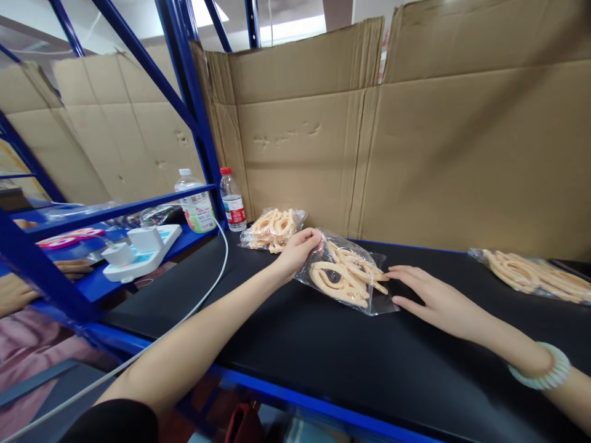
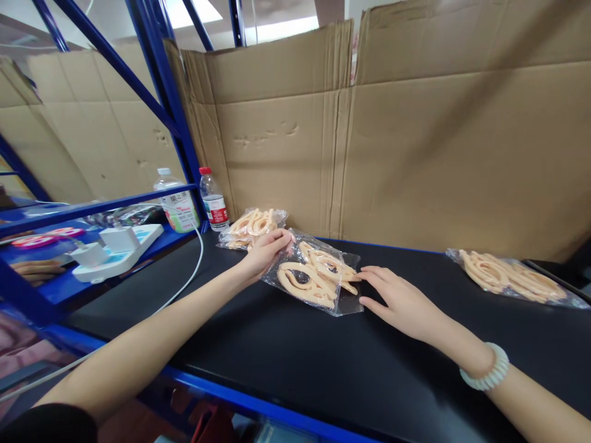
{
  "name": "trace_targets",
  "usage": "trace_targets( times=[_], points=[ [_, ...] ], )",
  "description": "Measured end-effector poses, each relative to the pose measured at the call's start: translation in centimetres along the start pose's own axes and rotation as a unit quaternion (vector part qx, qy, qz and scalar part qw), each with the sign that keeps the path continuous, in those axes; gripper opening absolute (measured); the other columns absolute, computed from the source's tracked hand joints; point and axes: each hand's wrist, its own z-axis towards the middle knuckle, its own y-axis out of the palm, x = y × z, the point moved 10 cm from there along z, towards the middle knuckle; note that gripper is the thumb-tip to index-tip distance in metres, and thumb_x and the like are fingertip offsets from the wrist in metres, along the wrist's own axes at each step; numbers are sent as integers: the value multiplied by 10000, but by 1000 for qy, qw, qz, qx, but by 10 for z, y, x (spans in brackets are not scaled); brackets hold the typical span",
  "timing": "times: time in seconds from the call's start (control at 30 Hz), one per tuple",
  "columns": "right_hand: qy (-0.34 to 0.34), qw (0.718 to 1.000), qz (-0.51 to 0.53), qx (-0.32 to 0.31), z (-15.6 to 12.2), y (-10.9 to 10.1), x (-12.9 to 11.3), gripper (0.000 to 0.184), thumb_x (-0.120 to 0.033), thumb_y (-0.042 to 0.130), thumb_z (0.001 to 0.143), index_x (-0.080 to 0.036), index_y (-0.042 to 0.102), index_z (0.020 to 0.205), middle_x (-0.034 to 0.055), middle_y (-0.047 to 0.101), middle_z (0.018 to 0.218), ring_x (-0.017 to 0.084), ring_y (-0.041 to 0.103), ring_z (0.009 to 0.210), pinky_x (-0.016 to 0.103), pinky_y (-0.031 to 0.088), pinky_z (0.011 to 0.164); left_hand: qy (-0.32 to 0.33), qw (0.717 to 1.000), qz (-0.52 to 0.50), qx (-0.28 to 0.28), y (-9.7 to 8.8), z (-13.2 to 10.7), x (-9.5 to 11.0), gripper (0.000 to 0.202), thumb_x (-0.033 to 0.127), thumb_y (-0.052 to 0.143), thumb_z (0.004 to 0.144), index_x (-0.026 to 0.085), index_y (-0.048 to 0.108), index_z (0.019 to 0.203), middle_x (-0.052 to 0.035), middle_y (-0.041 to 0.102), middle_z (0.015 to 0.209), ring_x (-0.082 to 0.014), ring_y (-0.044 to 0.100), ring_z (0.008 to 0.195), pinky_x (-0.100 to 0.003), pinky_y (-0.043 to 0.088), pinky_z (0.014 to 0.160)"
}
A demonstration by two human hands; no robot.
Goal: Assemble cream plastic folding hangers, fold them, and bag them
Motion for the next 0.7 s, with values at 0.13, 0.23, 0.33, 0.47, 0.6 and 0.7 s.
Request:
trace_targets(
  times=[0.13,0.23,0.33,0.47,0.6,0.7],
  points=[
    [16,999,-26,21,0,-1,5,463,-506,402,941,-199,534,1261,138,422,1428,319,483,1251,511,437,1032,-26,997,-63,-34,11,-4,0,173,260,628,833,168,562,702,11,561,638,-124,578,670,-243,448,690],
    [30,998,-35,33,-1,-1,9,461,-515,390,942,-209,530,1256,138,421,1418,319,495,1236,516,453,1010,-44,993,-98,-50,14,-6,-2,164,249,619,850,169,566,717,-18,622,722,-143,626,757,-278,473,801],
    [47,997,-37,52,-1,-4,13,468,-520,379,939,-201,529,1247,147,405,1420,327,503,1226,510,472,988,-55,989,-123,-59,15,-6,-3,140,239,634,849,170,577,741,-32,650,815,-167,656,871,-341,449,949],
    [60,995,-24,80,-1,-10,16,472,-528,369,939,-191,533,1226,161,414,1402,335,491,1240,506,458,1007,-62,984,-161,-49,12,-5,-1,98,192,616,866,172,585,775,-48,667,942,-198,669,978,-404,376,1062],
    [56,994,3,90,-1,-10,14,473,-541,372,944,-190,540,1211,163,430,1381,330,468,1268,492,423,1050,-51,977,-206,-30,7,-3,8,140,138,550,901,173,551,765,-46,673,999,-208,673,1016,-462,327,1112],
    [55,995,16,81,-1,-7,12,479,-544,359,956,-202,529,1244,155,418,1400,324,442,1292,490,424,1048,-53,969,-236,-44,10,-4,14,150,128,521,918,176,523,776,-48,671,1075,-224,661,1063,-501,334,1111]
  ],
)
